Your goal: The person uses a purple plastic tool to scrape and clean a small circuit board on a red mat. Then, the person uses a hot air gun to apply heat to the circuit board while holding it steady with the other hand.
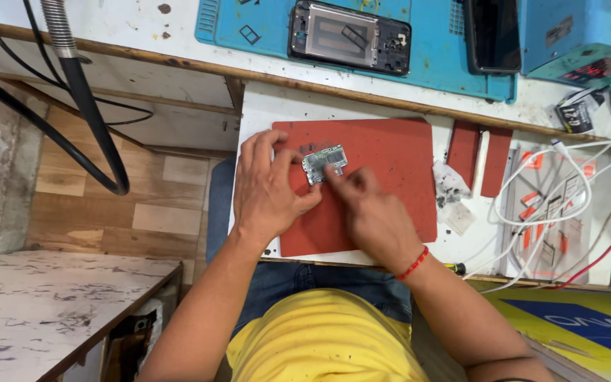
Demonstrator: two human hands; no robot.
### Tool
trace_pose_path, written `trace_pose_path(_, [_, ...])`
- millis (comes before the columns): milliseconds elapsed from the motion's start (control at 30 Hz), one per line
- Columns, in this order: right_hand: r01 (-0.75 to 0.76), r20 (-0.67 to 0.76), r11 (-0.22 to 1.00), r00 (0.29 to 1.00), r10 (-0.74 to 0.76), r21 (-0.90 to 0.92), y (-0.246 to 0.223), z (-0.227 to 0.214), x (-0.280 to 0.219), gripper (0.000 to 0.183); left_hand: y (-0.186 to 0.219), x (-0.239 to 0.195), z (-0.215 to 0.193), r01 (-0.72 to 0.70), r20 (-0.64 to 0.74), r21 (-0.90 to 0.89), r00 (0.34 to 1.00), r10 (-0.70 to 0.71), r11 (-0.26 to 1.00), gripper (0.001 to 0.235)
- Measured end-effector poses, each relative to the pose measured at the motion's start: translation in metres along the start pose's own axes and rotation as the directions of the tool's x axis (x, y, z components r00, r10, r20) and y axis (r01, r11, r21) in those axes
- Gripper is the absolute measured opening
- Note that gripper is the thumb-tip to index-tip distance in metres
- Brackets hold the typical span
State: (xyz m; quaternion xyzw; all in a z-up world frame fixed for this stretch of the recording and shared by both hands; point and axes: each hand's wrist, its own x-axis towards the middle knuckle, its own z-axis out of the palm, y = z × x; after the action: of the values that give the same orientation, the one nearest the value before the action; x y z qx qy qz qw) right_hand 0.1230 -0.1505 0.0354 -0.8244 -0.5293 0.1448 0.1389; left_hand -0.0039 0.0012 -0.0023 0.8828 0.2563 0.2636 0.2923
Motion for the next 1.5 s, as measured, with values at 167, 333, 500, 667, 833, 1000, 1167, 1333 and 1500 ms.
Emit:
trace_pose_path(167, [-0.085, -0.031, 0.996, 0.996, 0.085, -0.026, 0.004, 0.01, -0.004, 0.061, 0.0, -0.003, 0.002, 0.007, 0.019, 0.003, 1.0, -0.007, 1.0, 0.039])
trace_pose_path(333, [-0.018, -0.004, 0.999, 1.0, 0.018, -0.032, 0.002, 0.008, -0.004, 0.061, 0.0, -0.004, -0.001, 0.031, 0.049, -0.006, 0.998, -0.03, 1.0, 0.043])
trace_pose_path(500, [0.021, 0.029, 0.999, 0.999, -0.02, -0.026, -0.004, 0.007, 0.006, 0.059, -0.002, 0.0, -0.003, 0.007, 0.022, -0.016, 1.0, -0.006, 1.0, 0.052])
trace_pose_path(667, [-0.005, 0.04, 0.999, 0.999, 0.007, -0.046, -0.001, 0.008, -0.007, 0.063, 0.0, 0.0, 0.001, 0.011, 0.012, -0.025, 1.0, -0.011, 1.0, 0.054])
trace_pose_path(833, [0.004, -0.079, 0.999, 0.997, -0.007, -0.037, 0.01, 0.004, -0.022, 0.061, 0.0, -0.007, 0.001, -0.003, 0.034, -0.019, 0.999, 0.003, 1.0, 0.052])
trace_pose_path(1000, [0.078, 0.029, 0.995, 0.997, -0.076, -0.062, 0.006, 0.006, -0.009, 0.066, -0.003, 0.0, -0.004, -0.038, 0.025, -0.014, 0.999, 0.039, 0.999, 0.055])
trace_pose_path(1167, [0.03, -0.011, 0.998, 0.999, -0.031, -0.062, 0.007, 0.005, -0.005, 0.062, -0.004, -0.006, 0.0, -0.052, 0.001, -0.036, 0.999, 0.053, 0.998, 0.055])
trace_pose_path(1333, [0.018, -0.123, 0.997, 0.992, -0.028, -0.082, 0.007, 0.008, -0.004, 0.059, -0.007, -0.007, -0.001, -0.081, -0.01, -0.046, 0.997, 0.08, 0.996, 0.049])
trace_pose_path(1500, [0.064, 0.002, 0.997, 0.998, -0.065, 0.044, 0.0, 0.008, -0.008, 0.063, -0.006, -0.006, -0.003, -0.078, 0.008, -0.046, 0.997, 0.078, 0.996, 0.049])
